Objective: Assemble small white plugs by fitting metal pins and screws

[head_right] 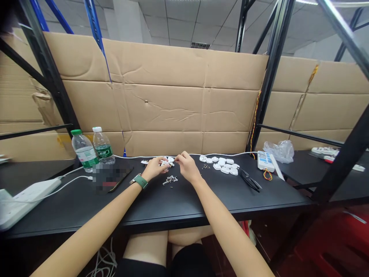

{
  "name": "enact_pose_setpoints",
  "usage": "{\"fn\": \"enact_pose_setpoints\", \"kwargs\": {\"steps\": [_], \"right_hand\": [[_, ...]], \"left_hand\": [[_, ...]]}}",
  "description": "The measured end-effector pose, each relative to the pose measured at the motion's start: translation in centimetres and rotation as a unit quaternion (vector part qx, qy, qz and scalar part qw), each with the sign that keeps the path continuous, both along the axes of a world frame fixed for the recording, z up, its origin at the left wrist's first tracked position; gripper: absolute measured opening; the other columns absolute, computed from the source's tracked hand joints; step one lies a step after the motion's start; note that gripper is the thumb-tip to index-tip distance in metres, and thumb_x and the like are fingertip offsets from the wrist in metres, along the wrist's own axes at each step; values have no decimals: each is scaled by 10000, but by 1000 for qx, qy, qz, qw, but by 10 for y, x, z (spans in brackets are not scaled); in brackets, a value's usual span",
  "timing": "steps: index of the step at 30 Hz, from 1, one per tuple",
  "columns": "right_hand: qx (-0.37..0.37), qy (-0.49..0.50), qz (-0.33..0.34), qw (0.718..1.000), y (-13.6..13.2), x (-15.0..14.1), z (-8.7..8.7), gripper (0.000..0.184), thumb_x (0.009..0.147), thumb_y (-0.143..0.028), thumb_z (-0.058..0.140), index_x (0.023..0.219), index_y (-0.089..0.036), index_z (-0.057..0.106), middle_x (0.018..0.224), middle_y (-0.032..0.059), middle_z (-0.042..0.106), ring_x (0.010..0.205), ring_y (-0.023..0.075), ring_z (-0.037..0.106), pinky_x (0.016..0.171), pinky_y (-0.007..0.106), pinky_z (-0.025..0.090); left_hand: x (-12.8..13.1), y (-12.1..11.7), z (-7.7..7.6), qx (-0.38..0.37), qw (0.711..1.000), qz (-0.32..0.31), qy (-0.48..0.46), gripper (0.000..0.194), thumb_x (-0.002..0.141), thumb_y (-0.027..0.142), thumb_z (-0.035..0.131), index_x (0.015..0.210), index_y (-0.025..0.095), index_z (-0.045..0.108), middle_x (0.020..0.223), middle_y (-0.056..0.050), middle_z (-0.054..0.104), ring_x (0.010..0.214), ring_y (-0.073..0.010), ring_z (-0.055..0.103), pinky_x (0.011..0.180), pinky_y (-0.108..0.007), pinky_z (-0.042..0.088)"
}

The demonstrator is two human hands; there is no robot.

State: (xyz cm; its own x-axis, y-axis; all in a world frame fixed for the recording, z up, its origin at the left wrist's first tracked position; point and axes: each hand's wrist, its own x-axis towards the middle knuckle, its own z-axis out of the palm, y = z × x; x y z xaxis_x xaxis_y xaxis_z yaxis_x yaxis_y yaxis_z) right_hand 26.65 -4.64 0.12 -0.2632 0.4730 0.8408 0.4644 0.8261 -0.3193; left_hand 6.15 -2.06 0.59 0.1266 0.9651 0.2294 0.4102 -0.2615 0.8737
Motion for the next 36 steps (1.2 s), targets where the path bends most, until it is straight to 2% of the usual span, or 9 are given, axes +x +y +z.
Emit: {"fn": "enact_pose_setpoints", "kwargs": {"steps": [10, 16, 25, 36], "right_hand": [[-5, -3, 0, 1000, 2, 1, -3, 186, 1000, -163, 497, 955, -228, 665, 916, 50, 575, 842, 193, 597, 796, 321, 499], [-4, -1, -2, 1000, 2, 1, -2, 202, 997, -153, 487, 951, -221, 671, 918, 55, 576, 850, 193, 604, 798, 321, 510], [8, -15, 16, 1000, 5, 1, -4, 318, 957, -69, 435, 985, -223, 712, 962, 73, 606, 910, 201, 622, 825, 335, 546], [22, 17, -18, 999, 3, 0, -2, 203, 986, -119, 470, 955, -220, 645, 945, 79, 607, 899, 220, 622, 828, 350, 519]], "left_hand": [[2, -5, 3, -8, 1000, 1, 9, 232, 838, 126, 747, 1055, 132, 664, 940, -88, 777, 695, -191, 761, 618, -276, 630], [2, -3, 0, 10, 1000, -12, 19, 220, 840, 165, 765, 1035, 124, 673, 938, -97, 761, 652, -185, 752, 610, -291, 633], [1, 2, -5, 13, 999, -25, 27, 215, 833, 173, 749, 1039, 143, 694, 921, -75, 761, 650, -173, 745, 616, -284, 632], [1, -3, 1, 11, 1000, -1, 4, 262, 837, 158, 742, 1087, 112, 680, 990, -120, 777, 668, -182, 758, 616, -267, 632]]}}
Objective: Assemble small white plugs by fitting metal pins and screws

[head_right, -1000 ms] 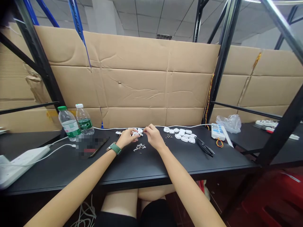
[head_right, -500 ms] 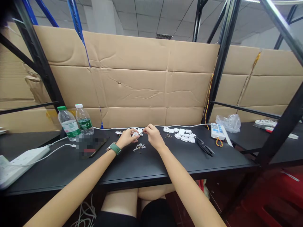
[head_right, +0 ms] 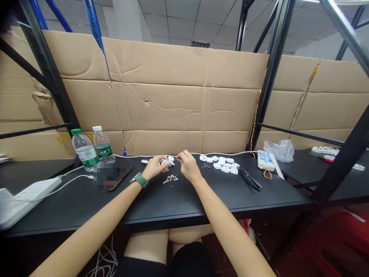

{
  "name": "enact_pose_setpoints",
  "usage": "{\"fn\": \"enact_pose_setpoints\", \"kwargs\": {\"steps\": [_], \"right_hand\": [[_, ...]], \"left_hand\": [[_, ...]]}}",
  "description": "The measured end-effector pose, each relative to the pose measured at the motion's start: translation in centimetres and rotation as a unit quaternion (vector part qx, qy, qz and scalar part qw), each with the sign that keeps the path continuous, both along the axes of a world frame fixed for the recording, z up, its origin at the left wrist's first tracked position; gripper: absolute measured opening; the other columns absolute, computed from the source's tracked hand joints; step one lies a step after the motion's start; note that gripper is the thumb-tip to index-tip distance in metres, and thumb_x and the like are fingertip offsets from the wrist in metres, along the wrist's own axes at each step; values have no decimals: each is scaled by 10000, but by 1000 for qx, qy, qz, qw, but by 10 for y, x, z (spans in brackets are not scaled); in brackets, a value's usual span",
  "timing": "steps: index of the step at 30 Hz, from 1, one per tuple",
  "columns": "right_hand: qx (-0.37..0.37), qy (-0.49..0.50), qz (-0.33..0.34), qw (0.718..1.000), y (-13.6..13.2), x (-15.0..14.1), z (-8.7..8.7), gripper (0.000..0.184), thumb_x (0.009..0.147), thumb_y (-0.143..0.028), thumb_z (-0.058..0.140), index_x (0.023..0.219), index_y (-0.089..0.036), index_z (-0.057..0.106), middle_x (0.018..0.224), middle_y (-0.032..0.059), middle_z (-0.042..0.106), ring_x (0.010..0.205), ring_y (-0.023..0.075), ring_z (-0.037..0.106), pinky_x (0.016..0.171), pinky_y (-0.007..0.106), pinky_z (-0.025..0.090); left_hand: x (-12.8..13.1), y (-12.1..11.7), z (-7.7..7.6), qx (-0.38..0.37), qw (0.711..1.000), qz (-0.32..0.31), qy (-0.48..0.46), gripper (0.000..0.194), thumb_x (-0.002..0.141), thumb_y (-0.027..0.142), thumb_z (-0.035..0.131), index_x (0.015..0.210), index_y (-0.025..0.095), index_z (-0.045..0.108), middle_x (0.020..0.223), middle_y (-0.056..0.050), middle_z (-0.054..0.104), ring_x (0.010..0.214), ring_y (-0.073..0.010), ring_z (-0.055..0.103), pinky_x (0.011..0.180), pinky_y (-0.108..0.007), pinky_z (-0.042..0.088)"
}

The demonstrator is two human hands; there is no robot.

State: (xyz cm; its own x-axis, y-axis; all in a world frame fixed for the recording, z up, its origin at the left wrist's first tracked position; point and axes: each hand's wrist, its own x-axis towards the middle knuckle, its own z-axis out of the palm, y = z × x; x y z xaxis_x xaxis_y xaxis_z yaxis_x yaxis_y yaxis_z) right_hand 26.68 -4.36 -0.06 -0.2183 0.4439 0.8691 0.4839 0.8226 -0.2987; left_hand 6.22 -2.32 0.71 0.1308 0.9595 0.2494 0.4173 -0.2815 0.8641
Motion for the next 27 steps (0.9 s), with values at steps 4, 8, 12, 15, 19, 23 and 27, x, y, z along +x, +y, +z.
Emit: {"fn": "enact_pose_setpoints", "kwargs": {"steps": [4, 8, 12, 15, 19, 23, 27], "right_hand": [[-7, -6, 0, 1000, 1, 0, -1, 204, 985, -115, 473, 958, -221, 646, 955, 80, 611, 913, 223, 621, 846, 353, 516], [-10, -6, -2, 1000, 2, 1, -2, 202, 979, -98, 483, 946, -216, 644, 951, 77, 606, 918, 219, 621, 849, 342, 511], [-9, -8, -6, 1000, 2, 1, -1, 196, 978, -101, 488, 934, -212, 643, 942, 72, 608, 907, 212, 628, 842, 327, 507], [-11, -11, -10, 1000, -1, 1, 0, 189, 992, -130, 489, 939, -210, 651, 944, 70, 618, 899, 206, 632, 838, 319, 505], [-21, -18, -16, 999, -4, 1, 2, 152, 1002, -198, 527, 939, -208, 665, 902, 60, 645, 840, 197, 633, 788, 304, 494], [-49, -22, -31, 998, -2, 1, 0, 130, 992, -283, 591, 930, -207, 677, 840, 39, 696, 749, 184, 641, 726, 282, 473], [-90, -25, -67, 993, 0, 2, -3, 202, 990, -374, 609, 904, -210, 691, 718, 15, 697, 645, 174, 640, 652, 260, 436]], "left_hand": [[1, 0, 0, -2, 1000, -2, -9, 285, 833, 171, 755, 1100, 113, 675, 1002, -117, 775, 671, -180, 761, 610, -257, 628], [1, 0, -1, 1, 1000, -4, -9, 282, 838, 160, 750, 1104, 107, 676, 1008, -126, 774, 686, -185, 765, 620, -262, 632], [1, 0, 0, 3, 1000, -4, -5, 274, 844, 166, 745, 1104, 103, 682, 1033, -139, 769, 699, -202, 770, 626, -284, 640], [0, 1, -1, -2, 1000, -4, -19, 291, 822, 171, 772, 1093, 117, 681, 1005, -120, 775, 698, -198, 769, 629, -283, 642], [0, 2, -3, -2, 1000, -6, -24, 305, 800, 173, 793, 1079, 133, 676, 970, -103, 779, 686, -191, 764, 630, -288, 642], [-2, 3, -3, 19, 1000, -7, -11, 304, 802, 177, 777, 1087, 142, 677, 990, -111, 783, 691, -202, 767, 639, -302, 642], [-3, 5, -4, 55, 998, -9, 19, 309, 786, 197, 776, 1079, 155, 688, 937, -88, 789, 665, -196, 759, 625, -289, 626]]}}
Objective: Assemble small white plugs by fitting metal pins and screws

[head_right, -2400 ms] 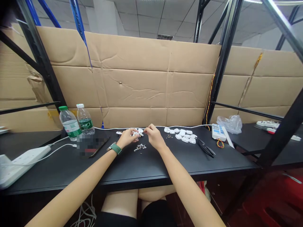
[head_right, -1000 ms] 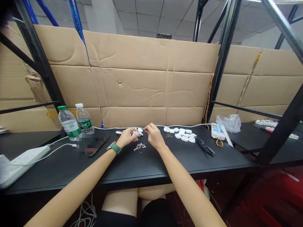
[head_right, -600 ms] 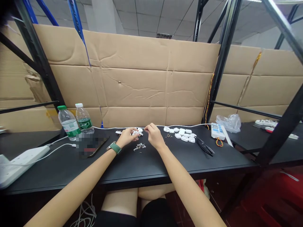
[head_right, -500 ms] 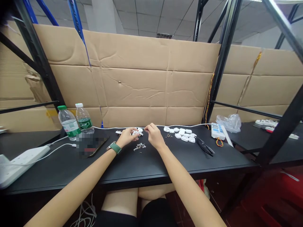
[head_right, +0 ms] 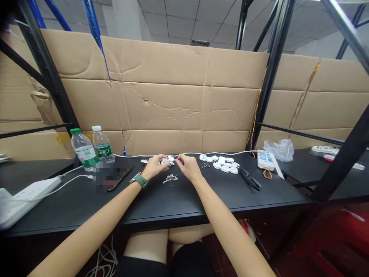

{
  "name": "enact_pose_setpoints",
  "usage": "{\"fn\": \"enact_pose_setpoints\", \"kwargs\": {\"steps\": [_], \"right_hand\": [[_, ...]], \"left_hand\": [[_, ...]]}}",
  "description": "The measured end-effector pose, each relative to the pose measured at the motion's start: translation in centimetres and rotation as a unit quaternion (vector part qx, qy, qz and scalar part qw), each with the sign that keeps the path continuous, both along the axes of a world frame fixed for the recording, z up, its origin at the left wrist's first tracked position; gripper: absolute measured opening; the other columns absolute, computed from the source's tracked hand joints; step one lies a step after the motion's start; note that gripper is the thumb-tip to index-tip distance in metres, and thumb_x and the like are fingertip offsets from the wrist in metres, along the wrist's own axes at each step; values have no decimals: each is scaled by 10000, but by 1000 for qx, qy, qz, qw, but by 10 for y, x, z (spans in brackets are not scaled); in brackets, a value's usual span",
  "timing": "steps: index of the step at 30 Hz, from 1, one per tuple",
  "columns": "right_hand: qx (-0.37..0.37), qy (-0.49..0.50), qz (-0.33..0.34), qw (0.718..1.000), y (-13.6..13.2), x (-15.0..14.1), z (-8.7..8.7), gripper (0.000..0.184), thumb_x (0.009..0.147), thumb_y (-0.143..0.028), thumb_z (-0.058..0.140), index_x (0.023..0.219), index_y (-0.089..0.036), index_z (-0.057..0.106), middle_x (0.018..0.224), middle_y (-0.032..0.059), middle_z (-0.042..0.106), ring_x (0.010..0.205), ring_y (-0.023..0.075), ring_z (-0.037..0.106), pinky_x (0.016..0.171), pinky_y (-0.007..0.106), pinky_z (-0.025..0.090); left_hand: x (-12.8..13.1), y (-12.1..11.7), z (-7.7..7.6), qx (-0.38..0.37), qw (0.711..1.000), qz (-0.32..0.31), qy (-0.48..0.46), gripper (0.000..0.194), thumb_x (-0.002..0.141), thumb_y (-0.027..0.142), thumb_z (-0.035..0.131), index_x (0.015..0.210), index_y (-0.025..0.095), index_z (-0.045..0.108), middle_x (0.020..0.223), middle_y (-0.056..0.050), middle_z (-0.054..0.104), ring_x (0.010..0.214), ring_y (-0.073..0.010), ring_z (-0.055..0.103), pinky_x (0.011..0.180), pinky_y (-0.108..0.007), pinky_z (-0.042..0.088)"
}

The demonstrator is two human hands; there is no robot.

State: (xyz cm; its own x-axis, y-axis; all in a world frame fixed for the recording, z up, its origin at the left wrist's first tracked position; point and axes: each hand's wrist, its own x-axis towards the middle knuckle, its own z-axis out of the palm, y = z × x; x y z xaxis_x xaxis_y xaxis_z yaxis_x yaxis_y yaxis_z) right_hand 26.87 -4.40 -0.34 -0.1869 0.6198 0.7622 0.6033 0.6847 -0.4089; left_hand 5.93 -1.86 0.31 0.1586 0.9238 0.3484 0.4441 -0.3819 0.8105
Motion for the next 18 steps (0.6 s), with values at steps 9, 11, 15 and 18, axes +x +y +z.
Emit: {"fn": "enact_pose_setpoints", "kwargs": {"steps": [9, 11, 15, 18], "right_hand": [[31, 9, -34, 999, -3, -1, 2, 254, 1029, -361, 505, 884, -204, 641, 750, 30, 688, 663, 170, 634, 677, 257, 422], [49, 31, -44, 997, -4, -1, 3, 281, 1037, -361, 473, 855, -202, 616, 729, 26, 663, 647, 165, 614, 677, 261, 420], [60, 47, -37, 996, -6, -1, 5, 305, 1040, -378, 456, 821, -208, 584, 682, 10, 615, 609, 156, 571, 660, 266, 415], [65, 51, -19, 996, -7, -1, 5, 297, 1038, -377, 463, 823, -210, 580, 688, 9, 615, 607, 155, 563, 660, 269, 417]], "left_hand": [[-1, 3, 1, 63, 998, 8, -1, 253, 777, 235, 716, 1018, 164, 691, 788, -43, 777, 629, -190, 737, 628, -294, 609], [-2, 4, 1, 75, 997, 5, -6, 237, 782, 249, 706, 1005, 171, 687, 786, -38, 774, 623, -186, 732, 622, -291, 605], [-4, 4, 1, 76, 996, -27, -29, 229, 813, 308, 691, 1006, 184, 691, 788, -33, 768, 656, -186, 739, 641, -295, 617], [-2, 4, 0, 69, 996, -30, -42, 230, 815, 340, 700, 987, 188, 702, 826, -40, 769, 676, -190, 749, 644, -298, 625]]}}
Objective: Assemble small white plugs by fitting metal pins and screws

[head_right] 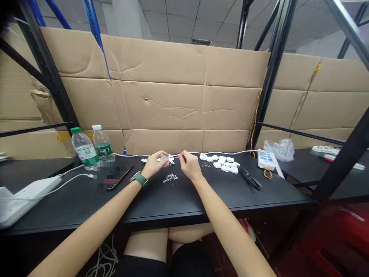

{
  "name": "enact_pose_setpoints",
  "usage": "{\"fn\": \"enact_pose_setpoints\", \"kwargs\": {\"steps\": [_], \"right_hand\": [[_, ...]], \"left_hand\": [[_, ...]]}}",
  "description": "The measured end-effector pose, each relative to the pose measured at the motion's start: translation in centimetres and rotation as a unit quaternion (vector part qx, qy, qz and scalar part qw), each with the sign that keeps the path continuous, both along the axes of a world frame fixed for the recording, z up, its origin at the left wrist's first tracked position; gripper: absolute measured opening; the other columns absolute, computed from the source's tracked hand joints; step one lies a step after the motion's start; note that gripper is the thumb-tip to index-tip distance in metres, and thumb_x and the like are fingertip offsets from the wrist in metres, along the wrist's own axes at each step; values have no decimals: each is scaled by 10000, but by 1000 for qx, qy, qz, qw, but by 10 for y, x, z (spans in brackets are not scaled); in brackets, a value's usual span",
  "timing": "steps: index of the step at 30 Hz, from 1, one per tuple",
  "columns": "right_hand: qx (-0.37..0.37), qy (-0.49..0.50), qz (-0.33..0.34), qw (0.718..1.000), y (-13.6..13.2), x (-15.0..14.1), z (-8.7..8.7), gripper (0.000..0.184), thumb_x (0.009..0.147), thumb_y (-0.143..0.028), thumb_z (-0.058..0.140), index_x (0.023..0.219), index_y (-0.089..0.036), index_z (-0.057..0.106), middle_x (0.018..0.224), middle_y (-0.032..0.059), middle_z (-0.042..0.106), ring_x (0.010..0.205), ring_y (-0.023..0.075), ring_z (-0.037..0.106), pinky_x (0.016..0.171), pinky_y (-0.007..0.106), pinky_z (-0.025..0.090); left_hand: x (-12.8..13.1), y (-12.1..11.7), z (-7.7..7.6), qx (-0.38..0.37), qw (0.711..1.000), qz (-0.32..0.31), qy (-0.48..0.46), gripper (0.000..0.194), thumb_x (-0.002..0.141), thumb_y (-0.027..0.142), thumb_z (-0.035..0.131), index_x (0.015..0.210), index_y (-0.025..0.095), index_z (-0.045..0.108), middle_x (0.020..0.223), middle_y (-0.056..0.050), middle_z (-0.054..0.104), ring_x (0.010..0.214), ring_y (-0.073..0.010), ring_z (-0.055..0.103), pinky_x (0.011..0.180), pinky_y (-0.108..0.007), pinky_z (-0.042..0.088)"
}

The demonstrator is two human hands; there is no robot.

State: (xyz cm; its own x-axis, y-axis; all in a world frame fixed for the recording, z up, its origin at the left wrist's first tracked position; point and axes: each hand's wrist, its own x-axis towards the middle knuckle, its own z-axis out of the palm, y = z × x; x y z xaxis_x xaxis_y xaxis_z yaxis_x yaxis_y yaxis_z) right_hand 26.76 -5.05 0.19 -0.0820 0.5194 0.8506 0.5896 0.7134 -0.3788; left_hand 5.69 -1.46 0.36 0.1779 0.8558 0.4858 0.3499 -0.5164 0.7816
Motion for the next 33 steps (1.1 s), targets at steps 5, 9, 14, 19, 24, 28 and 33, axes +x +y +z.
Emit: {"fn": "enact_pose_setpoints", "kwargs": {"steps": [5, 9, 14, 19, 24, 28, 33], "right_hand": [[-5, 1, 9, 1000, 1, 0, -1, 283, 1037, -378, 473, 839, -213, 590, 708, 16, 629, 629, 164, 577, 669, 273, 428], [-11, -11, 14, 1000, 2, 0, -1, 273, 1036, -372, 478, 850, -214, 600, 743, 27, 655, 663, 172, 598, 685, 274, 438], [-7, -18, 21, 1000, 3, -1, -1, 252, 1032, -361, 497, 871, -209, 616, 784, 34, 687, 685, 175, 614, 702, 274, 445], [-38, -42, -11, 998, 3, -1, -2, 266, 1036, -402, 508, 915, -211, 649, 821, 45, 721, 713, 184, 651, 709, 268, 445], [-91, -86, -101, 987, 1, 0, -1, 313, 1027, -479, 536, 919, -221, 677, 708, 31, 702, 651, 197, 657, 654, 267, 395], [-105, -106, -100, 984, -3, -1, 1, 235, 1016, -434, 554, 1012, -215, 640, 776, 37, 705, 697, 202, 662, 662, 264, 399], [-73, -138, -65, 986, -5, -1, 2, 86, 1007, -245, 535, 1019, -210, 612, 1025, 77, 707, 881, 201, 662, 755, 272, 439]], "left_hand": [[2, -1, 0, -6, 1000, 0, -1, 241, 804, 355, 716, 982, 192, 707, 833, -47, 769, 661, -192, 746, 627, -299, 623], [3, -3, 2, -9, 1000, 6, 7, 250, 794, 356, 720, 978, 189, 703, 811, -43, 769, 640, -196, 742, 616, -303, 618], [4, -6, 3, -9, 1000, 7, 19, 255, 796, 353, 710, 992, 190, 703, 825, -43, 775, 645, -196, 745, 629, -304, 614], [2, -6, 4, 4, 999, 22, 46, 249, 807, 347, 694, 1000, 190, 705, 817, -35, 776, 641, -188, 737, 647, -296, 599], [0, -3, 2, 37, 995, 39, 79, 287, 794, 288, 676, 1064, 195, 705, 788, -14, 771, 632, -176, 721, 651, -284, 579], [-2, -1, 2, 37, 993, 68, 85, 306, 785, 277, 675, 1069, 171, 716, 780, -31, 771, 623, -181, 712, 650, -285, 567], [-6, 2, 0, 51, 989, 83, 112, 261, 804, 283, 656, 1023, 169, 742, 691, -18, 745, 606, -190, 702, 674, -301, 545]]}}
